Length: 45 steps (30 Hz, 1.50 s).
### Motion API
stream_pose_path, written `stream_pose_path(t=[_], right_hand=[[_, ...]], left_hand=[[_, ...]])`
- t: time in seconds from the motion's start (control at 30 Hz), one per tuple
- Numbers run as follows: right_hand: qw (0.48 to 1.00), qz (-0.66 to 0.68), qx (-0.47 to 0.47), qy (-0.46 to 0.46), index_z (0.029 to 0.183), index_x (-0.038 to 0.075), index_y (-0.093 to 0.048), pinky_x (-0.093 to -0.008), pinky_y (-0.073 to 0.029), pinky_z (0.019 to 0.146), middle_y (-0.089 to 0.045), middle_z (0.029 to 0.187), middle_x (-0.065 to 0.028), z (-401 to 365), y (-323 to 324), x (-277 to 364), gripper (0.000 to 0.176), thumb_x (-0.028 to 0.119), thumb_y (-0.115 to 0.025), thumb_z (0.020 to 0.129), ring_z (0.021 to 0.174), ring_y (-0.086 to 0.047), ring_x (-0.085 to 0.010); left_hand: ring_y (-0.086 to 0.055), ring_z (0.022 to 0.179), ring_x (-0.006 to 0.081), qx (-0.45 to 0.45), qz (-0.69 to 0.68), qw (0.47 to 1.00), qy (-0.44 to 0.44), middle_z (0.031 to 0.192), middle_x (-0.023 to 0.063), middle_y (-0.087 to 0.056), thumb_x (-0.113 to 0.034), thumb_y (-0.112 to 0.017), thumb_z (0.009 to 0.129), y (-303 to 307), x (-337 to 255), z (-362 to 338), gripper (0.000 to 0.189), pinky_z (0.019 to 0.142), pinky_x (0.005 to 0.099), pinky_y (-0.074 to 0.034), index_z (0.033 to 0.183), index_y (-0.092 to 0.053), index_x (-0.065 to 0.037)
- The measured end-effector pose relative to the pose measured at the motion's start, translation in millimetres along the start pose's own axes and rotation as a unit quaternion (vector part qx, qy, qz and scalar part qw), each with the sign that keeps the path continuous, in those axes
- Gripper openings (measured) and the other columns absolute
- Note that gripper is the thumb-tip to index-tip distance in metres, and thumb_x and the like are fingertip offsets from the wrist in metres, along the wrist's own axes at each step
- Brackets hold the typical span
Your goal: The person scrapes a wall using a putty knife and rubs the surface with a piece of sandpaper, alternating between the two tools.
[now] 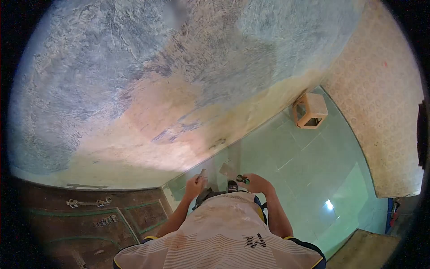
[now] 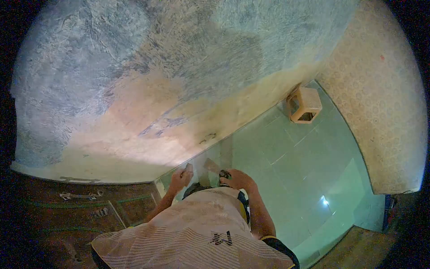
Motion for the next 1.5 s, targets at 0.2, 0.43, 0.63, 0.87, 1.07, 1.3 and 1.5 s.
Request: stream_pose_path(t=[0.2,0.43,0.63,0.87,1.07,1.3,1.5], right_hand=[[0.991,-0.043,-0.109,0.063,0.108,0.002,-0.065,-0.0418,-0.052,0.071,-0.069,0.088,-0.0167,13.2,13.5,32.9,0.047,0.045,-0.064,0.089,0.076,-0.066,-0.0292],[0.992,-0.039,-0.09,0.079,0.114,0.003,-0.065,-0.0432,-0.05,0.081,-0.068,0.101,-0.0202,23.4,-14.2,71.5,0.048,0.045,-0.064,0.09,0.091,-0.066,-0.0339],[0.989,-0.022,-0.053,0.138,0.119,0.004,-0.064,-0.039,-0.05,0.078,-0.068,0.097,-0.0176,36.7,-70.9,76.3,0.043,0.037,-0.066,0.091,0.084,-0.063,-0.0282],[0.982,0.068,-0.034,0.174,0.133,0.008,-0.052,-0.0266,-0.044,0.057,-0.063,0.077,-0.0051,31.7,-108.4,146.4,0.042,0.024,-0.063,0.096,0.063,-0.053,-0.0102],[0.981,0.116,-0.005,0.157,0.136,0.01,-0.047,-0.0226,-0.04,0.054,-0.061,0.075,-0.0011,48.0,-123.4,198.7,0.044,0.018,-0.063,0.096,0.061,-0.049,-0.0062],[0.952,0.101,0.023,0.29,0.135,0.013,-0.051,-0.0216,-0.037,0.057,-0.062,0.08,-0.0003,50.9,-135.6,270.8,0.04,0.013,-0.061,0.096,0.063,-0.046,-0.0046],[0.951,0.129,0.146,0.241,0.138,0.013,-0.049,-0.0223,-0.034,0.054,-0.05,0.072,0.0034,58.3,-154.7,297.5,0.041,0.013,-0.058,0.098,0.061,-0.043,-0.0052]], left_hand=[[-0.058,0.059,0.0167,0.103,-0.271,0.946,0.143,0.072,0.0092,-0.065,-0.016,-0.06,0.096,-9.9,-24.6,2.5,0.023,0.055,0.0347,-0.048,0.108,-0.057,0.004],[-0.061,0.073,0.0148,0.031,-0.26,0.963,0.069,0.084,0.0107,-0.066,-0.014,-0.061,0.096,14.7,-56.3,8.2,0.02,0.068,0.0312,-0.051,0.106,-0.055,0.002],[-0.061,0.088,0.0145,0.002,-0.422,0.891,0.166,0.099,0.0105,-0.065,-0.006,-0.053,0.096,52.2,-62.3,-22.8,0.021,0.077,0.0302,-0.051,0.117,-0.051,0.001],[-0.063,0.09,0.0194,-0.09,-0.408,0.883,0.215,0.109,0.0121,-0.063,-0.02,-0.056,0.097,65.5,-2.2,-38.3,0.035,0.076,0.0343,-0.053,0.126,-0.05,-0.001],[-0.058,0.085,0.0147,-0.178,-0.352,0.872,0.29,0.094,0.0062,-0.063,-0.037,-0.062,0.096,127.3,-34.5,-62.0,0.04,0.075,0.0322,-0.049,0.112,-0.062,0.0],[-0.033,0.044,0.0064,-0.238,-0.505,0.819,0.13,0.056,-0.0055,-0.041,-0.053,-0.053,0.097,179.3,-31.1,-68.6,0.047,0.04,0.0257,-0.025,0.094,-0.067,-0.008],[-0.03,0.04,0.0058,-0.326,-0.622,0.703,0.11,0.057,-0.0049,-0.041,-0.053,-0.058,0.095,207.1,-29.8,-70.8,0.043,0.037,0.0251,-0.022,0.077,-0.047,-0.016]])
Point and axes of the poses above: each hand's wrist, its own z-axis towards the middle knuckle, its own y-axis out of the back of the hand, x = y × z, the point moved 3 cm from there along z, towards the middle knuckle
